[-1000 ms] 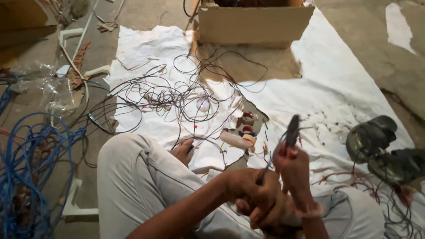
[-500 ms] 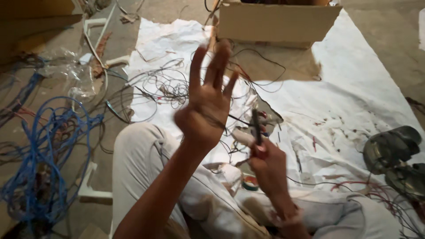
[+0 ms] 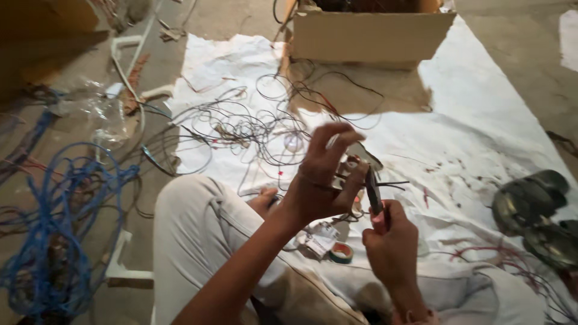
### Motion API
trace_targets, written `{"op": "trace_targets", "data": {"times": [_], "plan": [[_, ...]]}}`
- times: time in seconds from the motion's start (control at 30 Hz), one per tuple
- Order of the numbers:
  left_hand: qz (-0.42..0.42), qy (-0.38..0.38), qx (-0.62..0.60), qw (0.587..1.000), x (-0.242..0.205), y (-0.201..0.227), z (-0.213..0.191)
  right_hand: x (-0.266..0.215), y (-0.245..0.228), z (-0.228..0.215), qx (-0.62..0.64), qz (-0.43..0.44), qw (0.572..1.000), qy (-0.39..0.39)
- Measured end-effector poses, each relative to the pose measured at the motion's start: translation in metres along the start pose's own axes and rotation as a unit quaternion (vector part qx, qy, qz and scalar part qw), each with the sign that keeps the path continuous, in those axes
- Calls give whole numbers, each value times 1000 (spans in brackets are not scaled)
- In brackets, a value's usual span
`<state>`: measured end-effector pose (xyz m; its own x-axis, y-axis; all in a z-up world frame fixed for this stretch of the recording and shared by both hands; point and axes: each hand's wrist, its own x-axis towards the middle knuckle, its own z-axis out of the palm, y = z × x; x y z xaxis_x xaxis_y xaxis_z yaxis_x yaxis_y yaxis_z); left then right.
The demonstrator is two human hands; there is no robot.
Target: The person sits on the floor and uses pliers to strip insulation from electrical wires, then twists the exposed strands together. The person wraps the connection with electrical tape to insulate it.
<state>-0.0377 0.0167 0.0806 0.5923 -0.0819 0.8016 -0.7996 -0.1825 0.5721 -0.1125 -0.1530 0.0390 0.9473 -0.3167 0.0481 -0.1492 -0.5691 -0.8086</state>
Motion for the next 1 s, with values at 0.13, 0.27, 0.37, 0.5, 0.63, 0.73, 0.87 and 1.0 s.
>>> {"op": "trace_targets", "data": {"times": [0.13,0.27,0.37,0.5,0.63,0.73,0.87,1.0], "plan": [[-33,-122,3,992,-8,5,18,0,3,-4,152,38,986,-49],[-98,-185,-96,973,-16,1,19,11,10,-34,242,75,945,-209],[-76,-188,-145,968,-21,3,23,11,19,-58,300,140,890,-314],[-146,-135,-185,962,-28,19,37,4,35,-73,393,38,846,-358],[-204,-93,-178,958,-32,26,47,15,55,-65,229,62,947,-215],[-240,-80,-145,957,-37,23,49,26,68,-59,403,76,864,-293],[-250,-67,-104,960,-38,19,49,24,55,-42,474,117,830,-269],[-337,-166,-102,921,-26,13,44,12,19,-38,445,136,850,-248]]}}
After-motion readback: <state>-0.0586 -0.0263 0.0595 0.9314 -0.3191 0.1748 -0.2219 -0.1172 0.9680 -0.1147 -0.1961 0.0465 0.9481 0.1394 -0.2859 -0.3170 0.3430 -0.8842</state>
